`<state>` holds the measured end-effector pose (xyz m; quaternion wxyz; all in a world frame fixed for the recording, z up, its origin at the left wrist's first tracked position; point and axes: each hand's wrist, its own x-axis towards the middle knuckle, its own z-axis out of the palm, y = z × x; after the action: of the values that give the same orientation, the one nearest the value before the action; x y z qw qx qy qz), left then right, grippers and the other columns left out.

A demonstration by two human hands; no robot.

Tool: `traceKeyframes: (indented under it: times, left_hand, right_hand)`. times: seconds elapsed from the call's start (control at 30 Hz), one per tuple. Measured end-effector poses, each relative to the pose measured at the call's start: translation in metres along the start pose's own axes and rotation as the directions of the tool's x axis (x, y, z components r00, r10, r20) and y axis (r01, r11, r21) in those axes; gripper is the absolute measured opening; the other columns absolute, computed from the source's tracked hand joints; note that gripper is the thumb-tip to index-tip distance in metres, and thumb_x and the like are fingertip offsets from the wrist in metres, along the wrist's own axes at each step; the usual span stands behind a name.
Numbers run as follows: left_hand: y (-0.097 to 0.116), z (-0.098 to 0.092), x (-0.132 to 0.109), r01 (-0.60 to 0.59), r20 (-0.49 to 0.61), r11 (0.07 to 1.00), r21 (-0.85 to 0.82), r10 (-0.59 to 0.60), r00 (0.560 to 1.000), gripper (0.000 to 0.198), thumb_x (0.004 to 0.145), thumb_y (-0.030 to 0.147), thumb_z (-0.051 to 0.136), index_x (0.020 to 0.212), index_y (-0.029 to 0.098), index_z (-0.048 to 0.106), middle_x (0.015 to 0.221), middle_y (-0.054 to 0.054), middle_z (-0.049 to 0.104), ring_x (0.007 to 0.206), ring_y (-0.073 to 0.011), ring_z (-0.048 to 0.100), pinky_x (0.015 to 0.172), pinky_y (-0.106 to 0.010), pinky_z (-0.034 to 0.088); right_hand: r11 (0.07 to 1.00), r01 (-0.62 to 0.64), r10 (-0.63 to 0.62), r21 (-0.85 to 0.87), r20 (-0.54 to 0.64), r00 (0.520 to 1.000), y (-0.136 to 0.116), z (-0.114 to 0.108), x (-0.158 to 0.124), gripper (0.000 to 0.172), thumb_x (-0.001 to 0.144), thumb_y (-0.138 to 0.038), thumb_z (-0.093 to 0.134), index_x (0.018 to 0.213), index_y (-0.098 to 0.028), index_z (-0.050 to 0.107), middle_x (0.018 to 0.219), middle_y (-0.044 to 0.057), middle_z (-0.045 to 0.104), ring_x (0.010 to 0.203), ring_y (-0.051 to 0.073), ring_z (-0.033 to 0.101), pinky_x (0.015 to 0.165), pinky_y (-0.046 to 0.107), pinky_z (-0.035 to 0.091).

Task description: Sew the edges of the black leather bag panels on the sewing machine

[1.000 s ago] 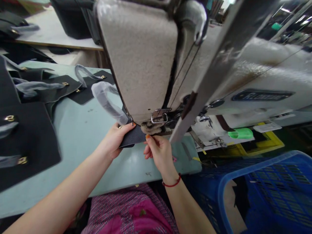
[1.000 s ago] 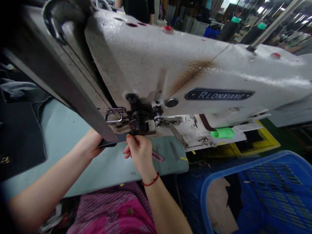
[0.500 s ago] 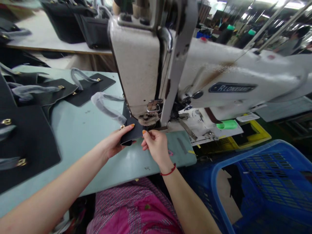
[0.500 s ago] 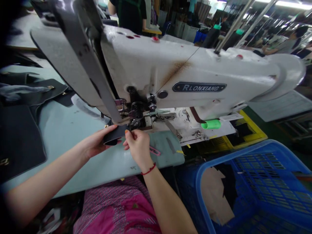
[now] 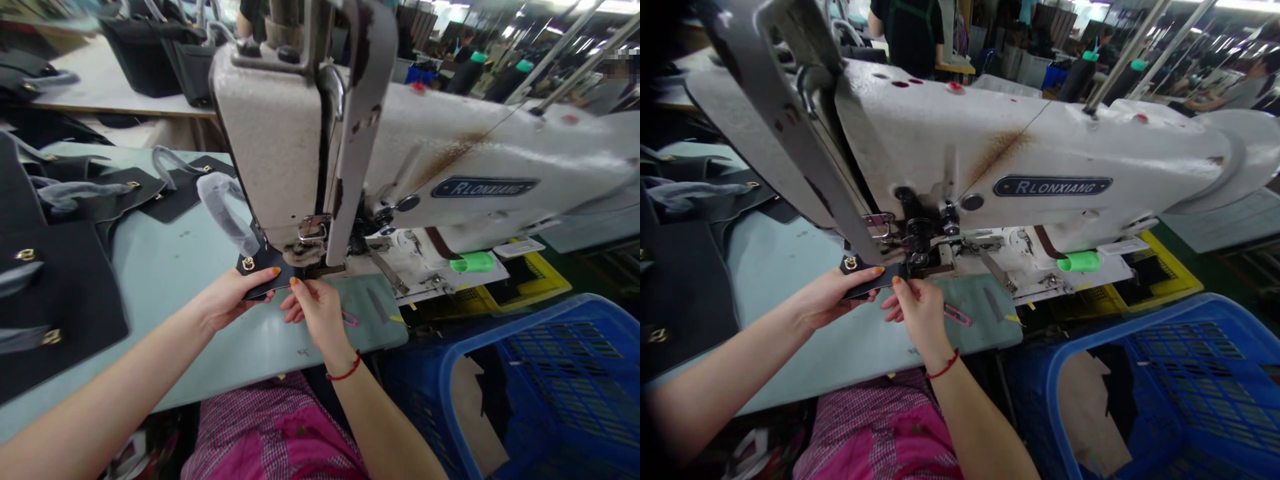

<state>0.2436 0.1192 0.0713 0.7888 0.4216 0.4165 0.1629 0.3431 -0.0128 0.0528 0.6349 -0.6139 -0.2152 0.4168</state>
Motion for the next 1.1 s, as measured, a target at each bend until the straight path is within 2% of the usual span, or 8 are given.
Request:
traceKeyframes:
  times: [0.1,0.27,0.47,0.67,0.77,0.9,1.0,1.1]
  left_hand:
    - [-0.001,-0.002,0.002,0.025,0.035,0.999,0.023,-0.026,0.999,0.026,0.058,0.025,0.092,0.073,0.012,0.074,0.07,-0.006,0.072,0.047,-0.009,0.058,0.042,-0.016,0.05]
    - [0.001,-0.001,0.004,0.007,0.009,1.0,0.017,-0.007,1.0,0.029,0.054,0.024,0.092,0.074,0.013,0.073,0.075,-0.005,0.073,0.051,-0.0087,0.058,0.042,-0.015,0.048]
    - [0.008,-0.001,0.003,0.007,0.047,0.999,0.046,-0.009,0.999,0.026,0.061,0.022,0.088,0.079,0.012,0.072,0.069,-0.002,0.071,0.054,-0.009,0.057,0.048,-0.017,0.049]
    - [0.009,-0.006,0.011,0.011,0.086,0.997,0.082,-0.018,0.996,0.021,0.06,0.016,0.084,0.075,0.013,0.071,0.067,0.0,0.07,0.054,-0.0094,0.058,0.054,-0.019,0.051]
    - [0.01,-0.007,0.014,-0.006,0.075,0.994,0.108,-0.003,0.997,0.018,0.059,0.017,0.083,0.072,0.013,0.07,0.064,-0.001,0.069,0.055,-0.0108,0.058,0.054,-0.02,0.049]
    - [0.01,-0.009,0.017,-0.041,0.059,0.99,0.134,0.034,0.998,0.019,0.063,0.02,0.082,0.076,0.012,0.071,0.072,-0.003,0.072,0.059,-0.0115,0.059,0.055,-0.021,0.048]
    - [0.009,-0.01,0.016,-0.064,0.092,0.992,0.111,0.054,0.994,0.017,0.066,0.022,0.081,0.075,0.013,0.07,0.068,-0.002,0.07,0.057,-0.0113,0.058,0.053,-0.021,0.046]
    - [0.007,-0.008,0.012,-0.067,0.06,0.995,0.076,0.062,0.996,0.019,0.065,0.022,0.082,0.074,0.012,0.069,0.067,-0.002,0.069,0.056,-0.0112,0.057,0.054,-0.022,0.046]
  right_hand:
    - [0.999,-0.018,0.019,0.037,-0.015,1.0,0.0,0.003,0.001,0.043,0.088,-0.056,0.06,0.077,-0.014,0.067,0.063,0.004,0.071,0.043,0.01,0.061,0.042,0.017,0.044]
    - [0.997,-0.015,0.018,0.071,-0.039,0.999,-0.001,0.006,0.003,0.042,0.088,-0.053,0.061,0.077,-0.014,0.068,0.061,0.004,0.07,0.041,0.009,0.06,0.042,0.016,0.042]
    - [0.995,0.0,0.009,0.104,-0.093,0.996,0.002,0.017,0.005,0.048,0.09,-0.055,0.057,0.064,-0.014,0.065,0.06,0.005,0.07,0.041,0.009,0.061,0.04,0.015,0.041]
    - [0.983,-0.007,0.033,0.186,-0.136,0.99,0.002,0.033,0.005,0.045,0.091,-0.051,0.054,0.067,-0.015,0.066,0.062,0.004,0.072,0.042,0.01,0.062,0.041,0.016,0.043]
    - [0.975,-0.004,0.038,0.22,-0.15,0.988,0.003,0.039,0.007,0.044,0.092,-0.049,0.053,0.068,-0.014,0.066,0.064,0.005,0.073,0.041,0.01,0.062,0.041,0.015,0.043]
    - [0.972,-0.002,0.043,0.233,-0.17,0.985,0.004,0.044,0.01,0.044,0.092,-0.048,0.053,0.066,-0.014,0.065,0.063,0.005,0.072,0.042,0.01,0.062,0.04,0.015,0.04]
    - [0.974,0.008,0.031,0.228,-0.169,0.985,0.005,0.045,0.011,0.044,0.092,-0.047,0.053,0.064,-0.015,0.064,0.06,0.004,0.071,0.041,0.01,0.061,0.039,0.016,0.038]
    - [0.973,0.01,0.028,0.233,-0.158,0.987,0.005,0.044,0.012,0.043,0.092,-0.045,0.054,0.062,-0.015,0.064,0.057,0.002,0.069,0.04,0.009,0.06,0.039,0.016,0.037]
